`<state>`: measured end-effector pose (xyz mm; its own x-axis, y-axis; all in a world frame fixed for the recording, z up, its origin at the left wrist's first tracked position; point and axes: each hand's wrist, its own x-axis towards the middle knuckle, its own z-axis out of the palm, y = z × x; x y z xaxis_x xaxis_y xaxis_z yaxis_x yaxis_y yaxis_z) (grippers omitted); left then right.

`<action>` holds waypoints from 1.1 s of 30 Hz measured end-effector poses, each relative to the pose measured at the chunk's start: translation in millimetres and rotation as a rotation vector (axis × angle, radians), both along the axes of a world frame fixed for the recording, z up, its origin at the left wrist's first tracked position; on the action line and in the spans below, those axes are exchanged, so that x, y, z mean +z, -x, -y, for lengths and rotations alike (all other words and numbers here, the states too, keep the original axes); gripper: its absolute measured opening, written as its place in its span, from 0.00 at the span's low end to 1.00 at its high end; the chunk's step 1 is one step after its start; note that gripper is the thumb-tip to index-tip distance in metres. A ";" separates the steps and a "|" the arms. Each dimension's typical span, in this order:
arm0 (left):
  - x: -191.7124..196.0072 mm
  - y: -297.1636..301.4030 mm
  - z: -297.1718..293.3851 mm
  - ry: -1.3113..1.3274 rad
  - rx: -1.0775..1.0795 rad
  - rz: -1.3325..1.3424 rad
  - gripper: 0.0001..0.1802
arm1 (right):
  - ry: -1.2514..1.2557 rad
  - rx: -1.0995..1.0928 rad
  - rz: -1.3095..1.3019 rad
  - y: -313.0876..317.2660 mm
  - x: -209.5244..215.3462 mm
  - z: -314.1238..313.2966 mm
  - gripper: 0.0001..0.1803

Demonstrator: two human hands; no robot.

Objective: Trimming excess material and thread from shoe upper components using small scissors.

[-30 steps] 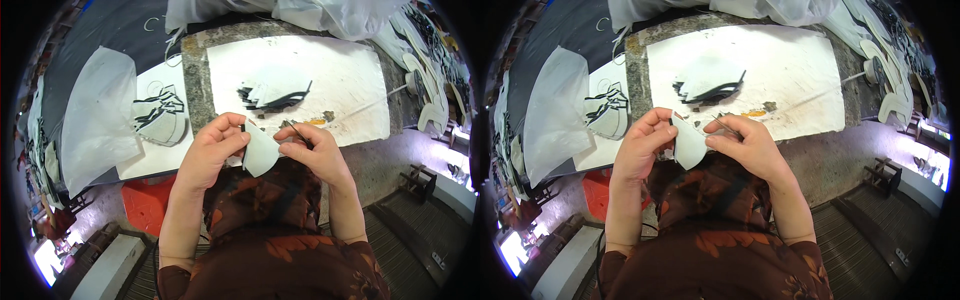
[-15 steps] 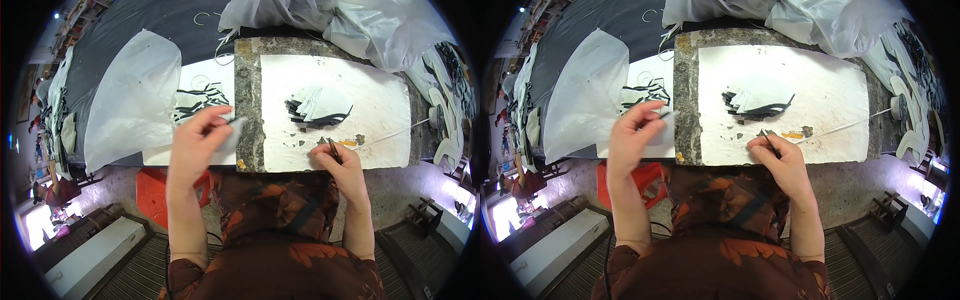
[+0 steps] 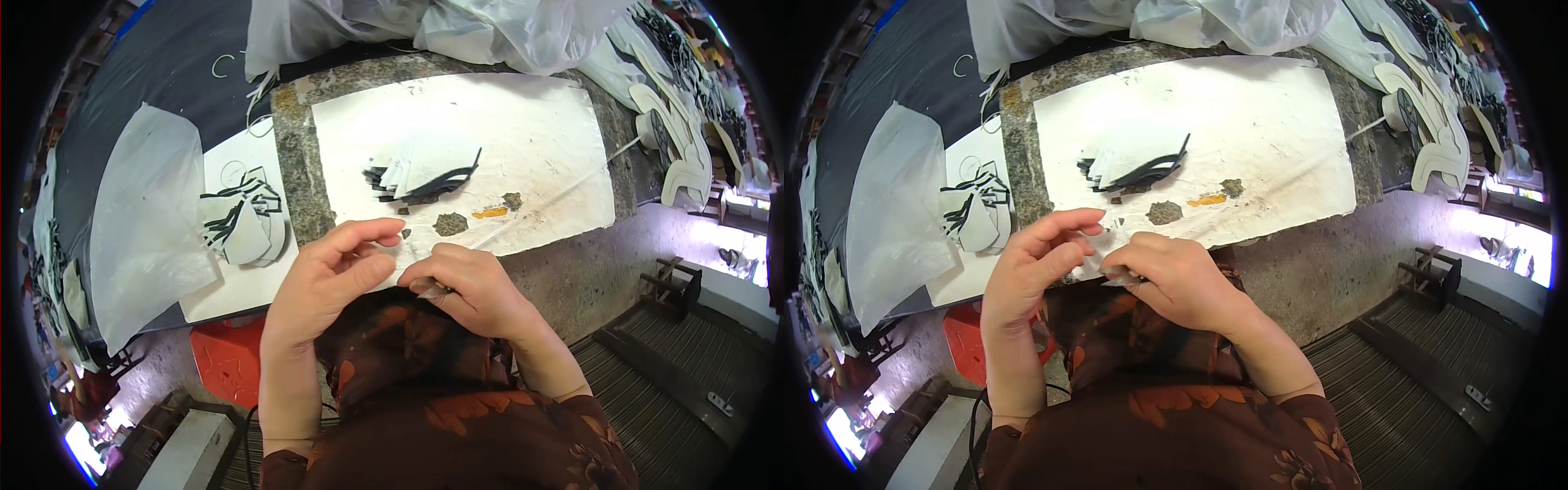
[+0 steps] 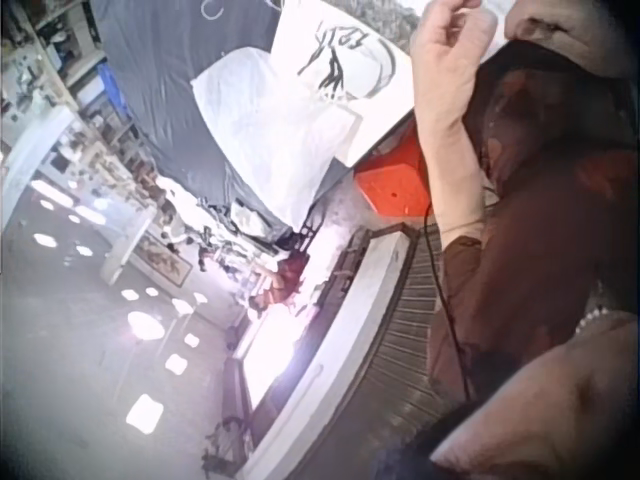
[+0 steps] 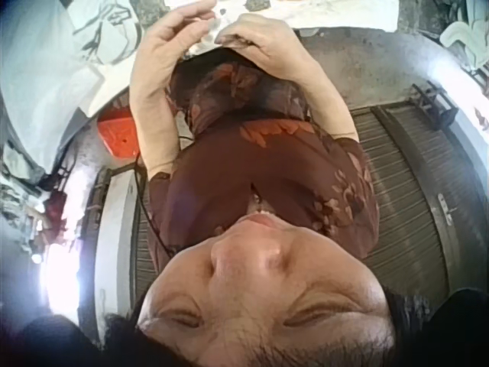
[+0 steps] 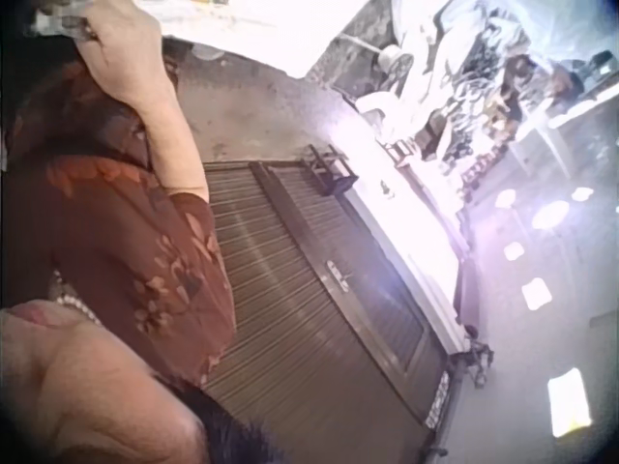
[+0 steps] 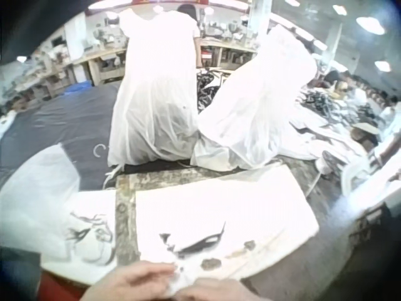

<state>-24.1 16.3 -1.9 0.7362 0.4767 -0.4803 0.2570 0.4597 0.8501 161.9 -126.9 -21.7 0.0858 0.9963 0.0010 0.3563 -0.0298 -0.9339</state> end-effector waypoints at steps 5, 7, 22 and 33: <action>-7.4 -19.3 8.6 0.184 -0.087 0.035 0.24 | -0.038 0.080 0.024 -6.3 0.7 6.6 0.18; -6.0 -32.1 17.3 0.272 0.081 0.047 0.24 | -0.048 0.072 0.000 -4.5 -3.9 10.4 0.18; -16.2 -29.2 25.5 -0.037 0.144 0.066 0.16 | 0.309 -0.214 -0.456 -9.8 3.7 10.9 0.09; -19.2 -90.9 -64.6 -0.635 0.151 -0.142 0.19 | 0.239 -0.601 -0.890 -7.9 -4.5 6.1 0.23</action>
